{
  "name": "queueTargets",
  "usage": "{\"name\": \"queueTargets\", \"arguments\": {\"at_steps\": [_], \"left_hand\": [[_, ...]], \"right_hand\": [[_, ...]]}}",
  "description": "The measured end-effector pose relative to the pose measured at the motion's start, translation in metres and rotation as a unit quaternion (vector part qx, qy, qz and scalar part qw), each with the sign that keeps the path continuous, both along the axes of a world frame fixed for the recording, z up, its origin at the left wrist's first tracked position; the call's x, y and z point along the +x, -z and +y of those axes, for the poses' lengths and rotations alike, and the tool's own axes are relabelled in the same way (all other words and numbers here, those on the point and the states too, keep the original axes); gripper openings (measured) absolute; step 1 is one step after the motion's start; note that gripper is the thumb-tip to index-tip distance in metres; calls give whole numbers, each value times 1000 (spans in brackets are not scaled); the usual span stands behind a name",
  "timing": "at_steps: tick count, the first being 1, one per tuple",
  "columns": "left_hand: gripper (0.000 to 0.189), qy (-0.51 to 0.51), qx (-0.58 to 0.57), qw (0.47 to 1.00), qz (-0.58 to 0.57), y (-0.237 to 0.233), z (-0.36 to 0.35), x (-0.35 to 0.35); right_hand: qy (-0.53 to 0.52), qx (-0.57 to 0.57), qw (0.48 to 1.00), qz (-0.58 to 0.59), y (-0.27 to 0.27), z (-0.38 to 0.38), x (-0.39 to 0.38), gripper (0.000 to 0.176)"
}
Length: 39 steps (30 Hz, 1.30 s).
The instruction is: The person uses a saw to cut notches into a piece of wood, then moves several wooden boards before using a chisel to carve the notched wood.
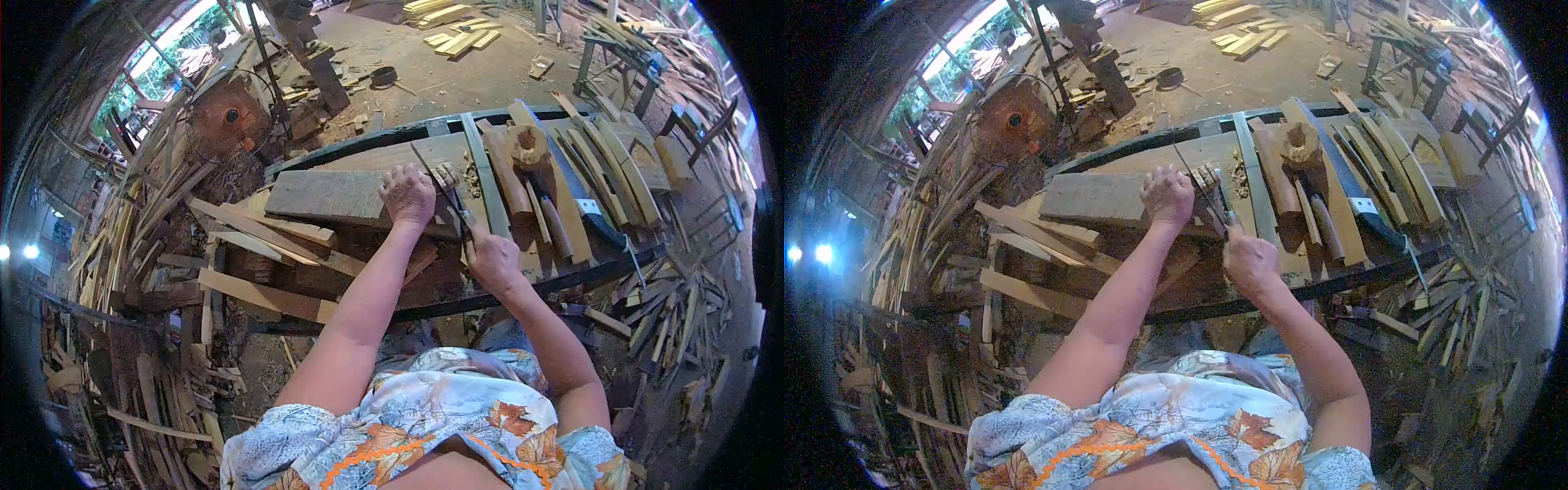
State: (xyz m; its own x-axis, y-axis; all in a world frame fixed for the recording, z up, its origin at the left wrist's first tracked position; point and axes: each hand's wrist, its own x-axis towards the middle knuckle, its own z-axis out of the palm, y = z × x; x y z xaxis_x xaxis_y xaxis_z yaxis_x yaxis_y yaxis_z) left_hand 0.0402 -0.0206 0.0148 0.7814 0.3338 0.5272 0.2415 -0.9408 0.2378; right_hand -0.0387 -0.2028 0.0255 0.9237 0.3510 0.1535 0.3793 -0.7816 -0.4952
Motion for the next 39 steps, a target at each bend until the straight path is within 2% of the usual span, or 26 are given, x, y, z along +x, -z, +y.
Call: {"name": "queueTargets", "arguments": {"at_steps": [3, 8, 13, 15, 18, 20, 22, 27, 31, 34, 37, 39], "left_hand": [[23, 0, -7, 1000, 9, -2, 0, 0], [24, -5, -9, 1000, 4, -2, 0, 0], [24, 4, -5, 1000, -2, -3, -1, -1], [23, -4, -13, 999, 32, -6, -2, -1], [23, -8, -4, 1000, 17, -4, -2, -1], [22, -8, -8, 1000, 10, -3, -3, 0], [22, -11, -14, 1000, 7, -2, -2, 1], [23, -3, -16, 1000, 10, -4, -3, 0], [24, -3, 1, 1000, 20, -6, -2, 0], [25, -8, -5, 1000, 18, -5, -3, 0], [25, -10, -6, 1000, 14, -3, -2, 1], [25, -8, -13, 1000, 15, -3, -3, 0]], "right_hand": [[8, 28, 999, 21, -8, -22, -32, 19], [-2, -36, 998, 49, -12, -54, -68, 19], [-11, -47, 999, 8, -5, -11, -6, 15], [-21, -36, 999, -8, 1, 12, 23, 15], [-15, -43, 998, -40, -2, 27, 33, 14], [-10, -25, 999, -19, -3, 18, 19, 15], [-13, -53, 998, 33, 0, -5, -7, 15], [-21, -30, 999, 25, -1, -55, -72, 17], [-22, -36, 999, -14, -15, -28, -29, 11], [-26, -26, 998, -47, -1, 15, 28, 8], [4, -48, 997, -60, 0, 37, 37, 9], [-10, -24, 998, -64, 7, 21, 24, 11]]}}
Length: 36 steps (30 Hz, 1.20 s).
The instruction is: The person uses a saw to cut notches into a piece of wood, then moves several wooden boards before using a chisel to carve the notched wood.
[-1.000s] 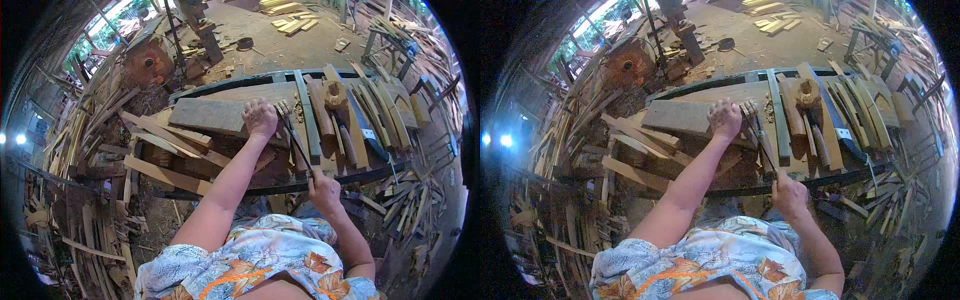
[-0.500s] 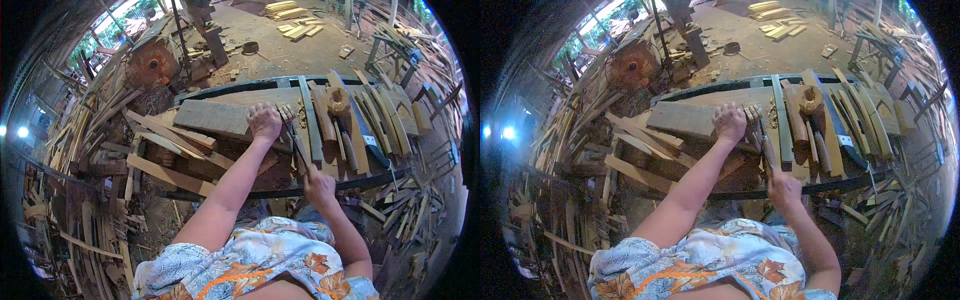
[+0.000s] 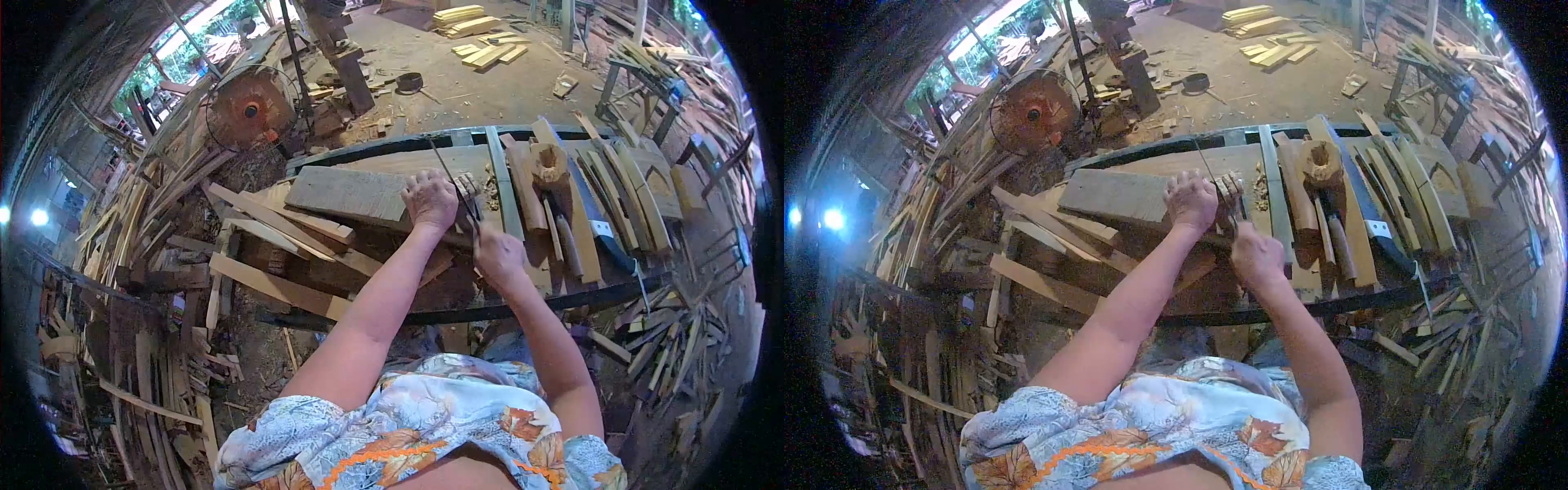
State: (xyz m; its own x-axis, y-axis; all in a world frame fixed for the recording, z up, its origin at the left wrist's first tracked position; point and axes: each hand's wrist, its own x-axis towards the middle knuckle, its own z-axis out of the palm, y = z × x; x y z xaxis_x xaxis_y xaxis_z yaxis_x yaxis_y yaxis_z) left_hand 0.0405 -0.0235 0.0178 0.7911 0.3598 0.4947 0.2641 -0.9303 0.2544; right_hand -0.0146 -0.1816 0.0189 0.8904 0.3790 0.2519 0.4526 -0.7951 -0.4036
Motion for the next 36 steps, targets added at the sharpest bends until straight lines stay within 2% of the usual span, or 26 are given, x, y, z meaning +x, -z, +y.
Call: {"name": "queueTargets", "arguments": {"at_steps": [2, 4, 6, 8, 9, 11, 15, 17, 18, 20, 21, 23, 26, 28, 30, 32, 34, 36], "left_hand": [[25, -4, -10, 1000, 0, -3, 0, -1], [30, 1, -13, 1000, 12, -6, -1, -2], [28, -19, -22, 1000, 13, -5, -1, -1], [25, -10, -16, 1000, 11, -5, 0, -1], [23, -11, -23, 999, 30, -2, 1, 2], [22, -18, -19, 1000, 7, -1, 0, 2], [22, -20, -13, 1000, -18, 4, -1, 3], [23, -31, -2, 999, -22, 2, 0, 6], [24, -19, -17, 1000, 1, -1, 1, 6], [25, -10, -32, 999, 21, -6, 5, 6], [25, -3, -39, 999, 21, -5, 4, 2], [26, 1, -47, 999, 20, -6, 4, 2], [25, -7, -38, 999, -7, -7, 4, 1], [25, 2, -45, 999, -19, -8, 4, -2], [25, -2, -42, 999, -30, -6, 7, 2], [27, 3, -71, 997, 31, -11, 4, 0], [27, 6, -78, 997, 23, -11, 4, -1], [27, 8, -82, 997, 13, -13, 6, -4]], "right_hand": [[-5, 4, 996, 93, -10, -24, -31, 18], [-2, 7, 997, 81, -13, -50, -69, 16], [8, 9, 995, 101, -4, -73, -96, 14], [-13, 73, 990, 116, -12, -91, -111, 15], [-22, 69, 991, 113, -18, -97, -116, 15], [-8, 147, 987, 61, -26, -104, -121, 18], [37, 203, 978, -22, -34, -91, -76, 24], [34, 100, 992, -74, -26, -80, -34, 24], [30, 100, 991, -78, -15, -77, -17, 24], [63, -38, 997, -22, 14, -70, 14, 26], [59, -40, 997, -21, 28, -69, 21, 26], [57, -136, 989, 7, 48, -67, 28, 29], [55, -119, 990, 49, 47, -68, 23, 31], [55, -158, 986, 27, 7, -57, 4, 30], [-38, 78, 996, -33, -38, -31, -14, 28], [-179, 193, 963, -53, -79, -5, -49, 25], [-308, 228, 918, -99, -85, 26, -89, 33], [-431, 167, 885, -61, -124, 47, -121, 46]]}}
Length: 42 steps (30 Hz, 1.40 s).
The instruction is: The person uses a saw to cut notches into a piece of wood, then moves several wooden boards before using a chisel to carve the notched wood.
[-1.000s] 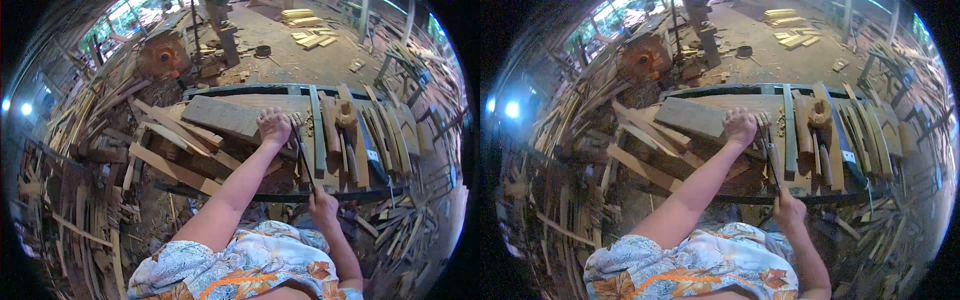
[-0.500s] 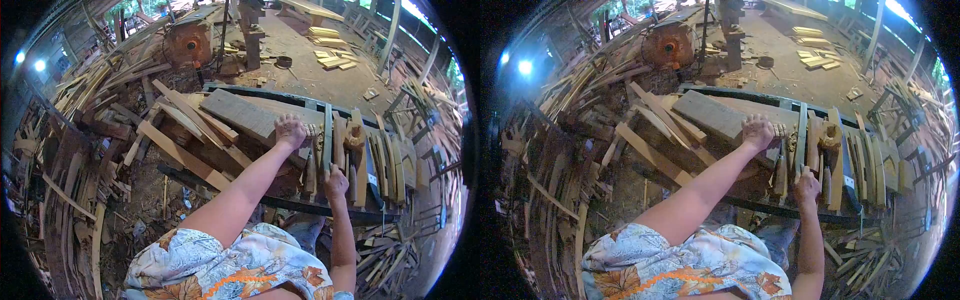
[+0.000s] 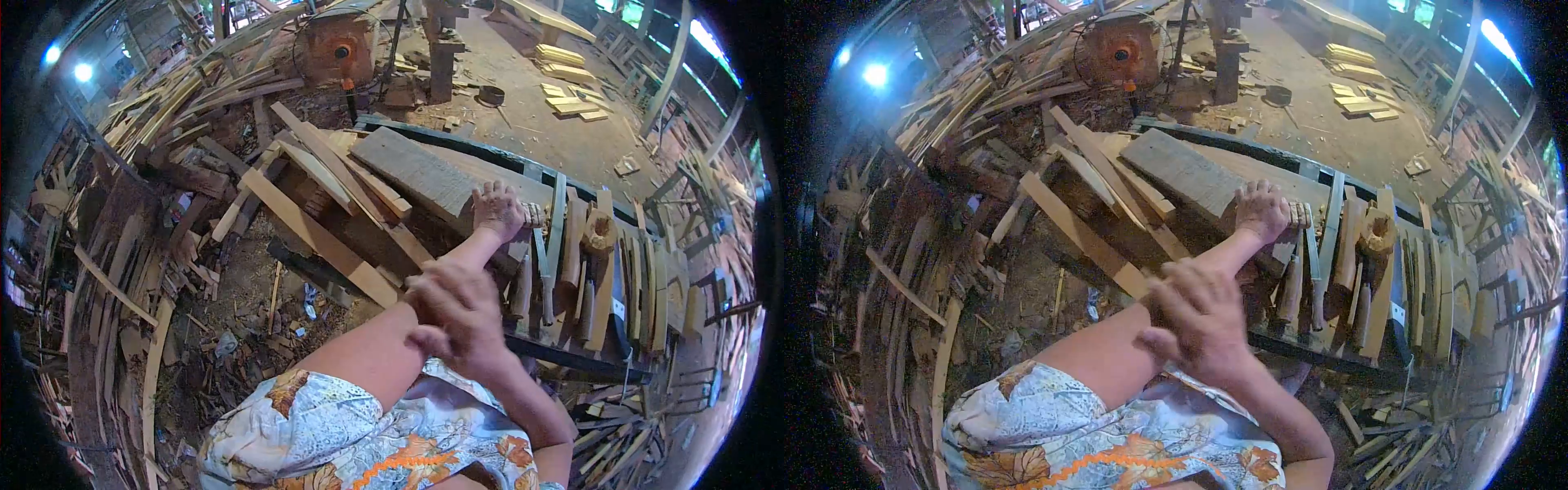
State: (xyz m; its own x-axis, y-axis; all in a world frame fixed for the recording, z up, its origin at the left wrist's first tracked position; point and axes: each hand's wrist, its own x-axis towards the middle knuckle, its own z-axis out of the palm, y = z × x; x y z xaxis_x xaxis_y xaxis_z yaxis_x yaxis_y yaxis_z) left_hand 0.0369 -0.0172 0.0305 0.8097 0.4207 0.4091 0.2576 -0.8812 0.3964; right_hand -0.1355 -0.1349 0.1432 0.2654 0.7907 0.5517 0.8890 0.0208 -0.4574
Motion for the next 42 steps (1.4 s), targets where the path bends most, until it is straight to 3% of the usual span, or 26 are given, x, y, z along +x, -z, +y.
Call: {"name": "queueTargets", "arguments": {"at_steps": [3, 4, 6, 10, 14, 16, 20, 22, 24, 26, 31, 34, 36, 38, 42], "left_hand": [[27, 1, -10, 1000, -6, 1, 1, 3], [26, -6, 15, 999, -30, 5, 0, 4], [26, -22, 38, 998, -53, 10, 0, 3], [29, -21, 14, 999, -29, 5, -1, 2], [30, -11, -3, 1000, -18, -10, 1, -9], [33, -9, -4, 1000, -1, -4, 0, -3], [28, -15, 5, 999, -30, 8, 0, 5], [29, -15, 1, 1000, -25, 7, -1, 3], [30, -18, -2, 999, -33, 5, -1, 0], [30, -10, -11, 1000, -26, 1, 1, -3], [30, 6, -16, 1000, -9, 0, 3, -2], [30, 1, -19, 1000, -18, 3, -1, -2], [33, -1, -28, 1000, 0, 2, 1, 0], [34, -6, -26, 1000, -6, 4, 0, 0], [30, 1, -16, 1000, -24, 2, 2, -3]], "right_hand": [[-87, -39, 995, 26, 3, 5, -21, 65], [-182, -44, 978, 87, -11, 4, -30, 66], [-320, 50, 935, 143, -30, 7, -50, 66], [-433, 98, 879, 177, -33, 10, -49, 60], [-291, 87, 953, 15, -25, -5, -24, 45], [-255, 74, 964, 28, -13, -12, -14, 43], [-257, 78, 963, 5, -31, -4, -21, 44], [-350, 148, 924, 42, -39, 11, -36, 44], [-348, 156, 924, 22, -31, 12, -37, 43], [-307, 105, 945, -48, -29, 7, -25, 45], [-223, 46, 973, -33, -15, -12, -9, 42], [-269, 101, 957, -29, -33, -2, -30, 40], [-357, 183, 916, -6, -40, 10, -43, 38], [-349, 191, 917, -10, -34, 11, -40, 37], [-279, 68, 957, -27, -14, -10, -14, 42]]}}
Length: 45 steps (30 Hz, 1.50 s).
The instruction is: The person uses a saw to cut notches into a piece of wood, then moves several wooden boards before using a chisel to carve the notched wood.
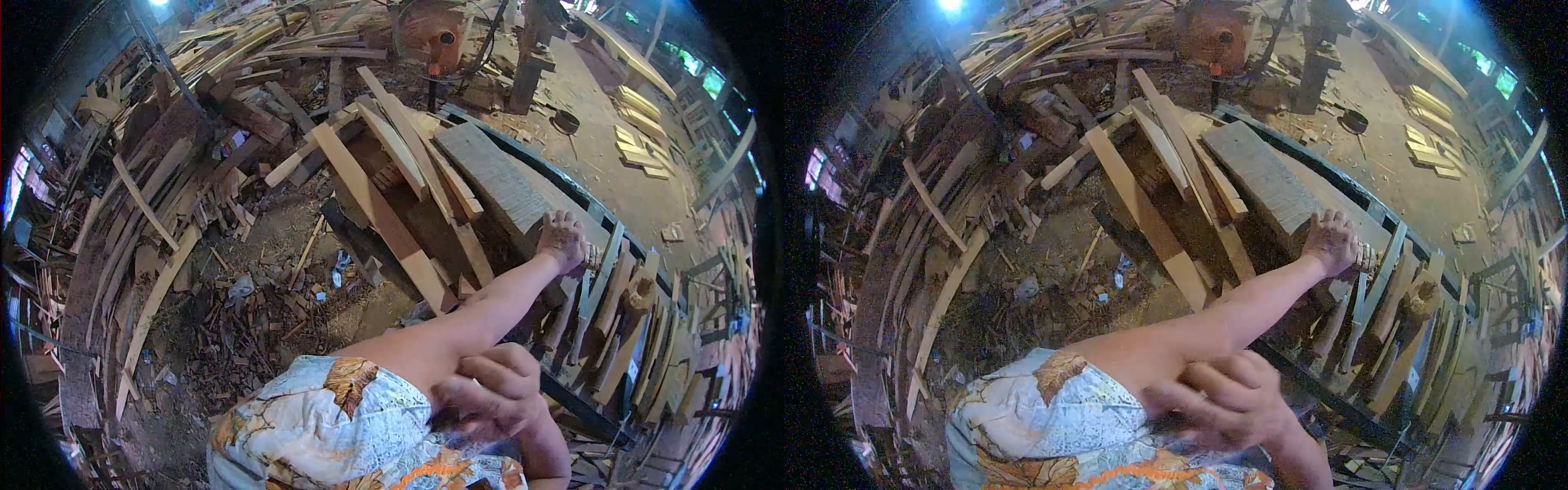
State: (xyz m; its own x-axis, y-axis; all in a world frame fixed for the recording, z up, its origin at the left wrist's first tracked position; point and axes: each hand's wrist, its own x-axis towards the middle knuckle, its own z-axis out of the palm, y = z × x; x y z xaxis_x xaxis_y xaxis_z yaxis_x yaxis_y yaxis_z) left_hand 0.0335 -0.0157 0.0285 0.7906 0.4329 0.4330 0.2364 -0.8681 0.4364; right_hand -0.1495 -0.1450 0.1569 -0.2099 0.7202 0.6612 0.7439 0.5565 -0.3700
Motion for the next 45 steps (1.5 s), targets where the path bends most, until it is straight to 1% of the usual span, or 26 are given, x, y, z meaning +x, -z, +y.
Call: {"name": "queueTargets", "arguments": {"at_steps": [1, 2, 3, 5, 6, 8, 10, 12, 13, 14, 16, 18, 20, 22, 23, 24, 28, 30, 31, 33, 34, 36, 40, 43, 45], "left_hand": [[30, -2, -3, 1000, 0, -1, 0, 1], [32, 0, -9, 1000, 26, -3, 1, 3], [36, 4, -16, 998, 53, -3, 1, 3], [33, -4, -1, 999, 34, -2, -1, 3], [30, -15, 17, 1000, 13, -2, -2, 2], [30, -11, 13, 1000, 19, -2, -3, 2], [30, -16, 13, 1000, -7, 2, -2, 2], [30, -15, 10, 1000, 0, 3, -1, 4], [30, -14, 7, 1000, 7, 1, -1, 3], [30, -11, 5, 1000, 6, 0, -1, 3], [31, 1, 2, 1000, 18, -3, 0, 1], [31, 1, -8, 1000, 24, -3, 0, 3], [32, 0, -13, 999, 29, 0, -2, 4], [30, -8, 20, 1000, -6, 4, -1, 4], [30, -6, 21, 1000, -8, 6, -1, 4], [30, -9, 21, 1000, -7, 6, -1, 4], [31, -6, 15, 1000, -2, 6, 0, 6], [31, -8, 13, 1000, 3, 4, 0, 8], [30, -11, 13, 1000, 11, 5, -1, 8], [30, -2, 7, 1000, 9, 5, 0, 6], [30, 3, 3, 1000, 3, 3, 0, 6], [30, -3, 13, 1000, 7, 1, -1, 5], [29, -9, 19, 1000, -14, 2, -1, 3], [29, -17, 33, 999, -15, 3, -1, 6], [28, -23, 42, 999, -14, 6, -2, 8]], "right_hand": [[28, -8, 999, 11, 5, -5, 3, 43], [57, -17, 998, 22, 10, -8, 4, 43], [58, -20, 998, 23, 10, -10, 3, 43], [10, 40, 999, 36, -9, -1, -11, 41], [-60, 62, 993, 78, -16, 8, -18, 41], [-122, 88, 986, 71, -21, 18, -29, 40], [-108, 94, 987, 71, -19, 21, -26, 41], [-57, 47, 997, 29, -8, 17, -12, 41], [-31, 40, 998, 26, -1, 11, -6, 43], [-29, 38, 999, 25, 6, 3, 0, 43], [53, -22, 998, 27, 12, -8, 7, 44], [65, -38, 997, 23, 3, -6, 0, 45], [-66, 78, 991, 85, -10, 12, -17, 45], [-121, 70, 988, 67, -17, 18, -29, 46], [-94, 76, 991, 57, -18, 19, -29, 45], [-93, 78, 991, 55, -16, 17, -27, 45], [-11, 9, 1000, 16, 4, -2, 1, 45], [46, -31, 998, 29, 9, -10, 9, 46], [48, -33, 998, 31, 6, -10, 7, 46], [10, 24, 999, 46, -6, 0, -3, 47], [-47, 50, 995, 79, -10, 9, -11, 49], [-103, 86, 988, 76, -21, 23, -24, 49], [-78, 61, 995, 28, -14, 18, -10, 49], [14, 2, 999, 43, 4, -4, 8, 49], [31, 2, 999, 30, 4, -7, 8, 48]]}}
